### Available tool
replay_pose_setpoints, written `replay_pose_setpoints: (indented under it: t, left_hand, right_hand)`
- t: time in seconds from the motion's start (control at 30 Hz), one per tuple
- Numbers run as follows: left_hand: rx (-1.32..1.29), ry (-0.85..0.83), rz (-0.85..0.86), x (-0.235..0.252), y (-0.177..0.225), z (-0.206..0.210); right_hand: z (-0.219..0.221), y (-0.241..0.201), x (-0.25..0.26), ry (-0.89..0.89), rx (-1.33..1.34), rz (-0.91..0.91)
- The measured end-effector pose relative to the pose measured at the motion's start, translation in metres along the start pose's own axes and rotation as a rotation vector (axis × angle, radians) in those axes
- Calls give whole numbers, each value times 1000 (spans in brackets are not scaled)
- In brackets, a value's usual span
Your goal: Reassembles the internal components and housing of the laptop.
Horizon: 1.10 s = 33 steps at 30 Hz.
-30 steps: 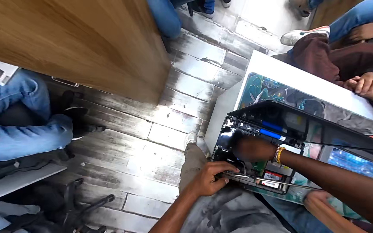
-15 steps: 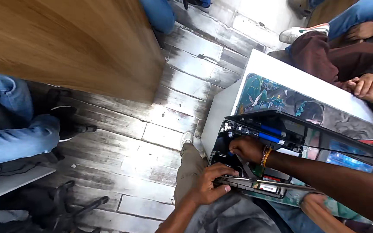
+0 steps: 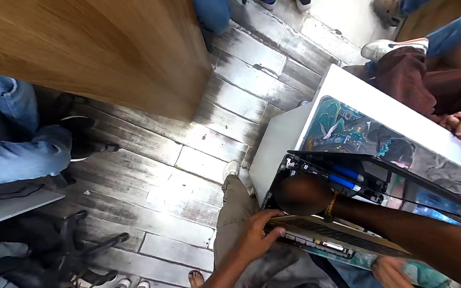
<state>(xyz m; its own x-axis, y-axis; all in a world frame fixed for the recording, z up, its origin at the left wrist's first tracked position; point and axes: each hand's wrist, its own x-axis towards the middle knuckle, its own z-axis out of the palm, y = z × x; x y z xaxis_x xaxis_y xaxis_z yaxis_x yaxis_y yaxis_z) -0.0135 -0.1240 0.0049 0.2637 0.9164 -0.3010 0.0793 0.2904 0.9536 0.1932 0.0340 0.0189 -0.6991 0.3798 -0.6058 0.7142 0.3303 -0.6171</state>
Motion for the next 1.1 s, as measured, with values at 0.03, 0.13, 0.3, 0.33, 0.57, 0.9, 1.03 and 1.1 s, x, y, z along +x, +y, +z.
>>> replay_pose_setpoints:
  t: [0.03, 0.13, 0.3, 0.33, 0.57, 0.9, 1.03, 1.1]
  left_hand:
    - [8, -11, -15, -1, -2, -1]
    - [-25, 5, 28, -2, -6, -2]
    - [-119, 73, 109, -10, -4, 0]
    - [-130, 77, 101, -13, -3, 0]
    - [-194, 102, -22, -21, -3, -1]
    - [-218, 99, -85, -15, 0, 0]
    - [-210, 112, -112, -8, 1, 1]
    - [-199, 107, -147, -1, 4, -1]
  right_hand:
    - [1, 1, 0, 4, 10, -29]
    - [7, 7, 2, 48, 58, -131]
    - [-4, 7, 7, -105, 152, -25]
    - [-6, 6, 8, -150, 193, 33]
    - [-30, 0, -5, -380, 544, 155]
    - [-68, -25, -110, 143, 458, 126]
    - [-31, -46, -160, 824, 306, -5]
    - [10, -39, -186, 1106, 421, 49]
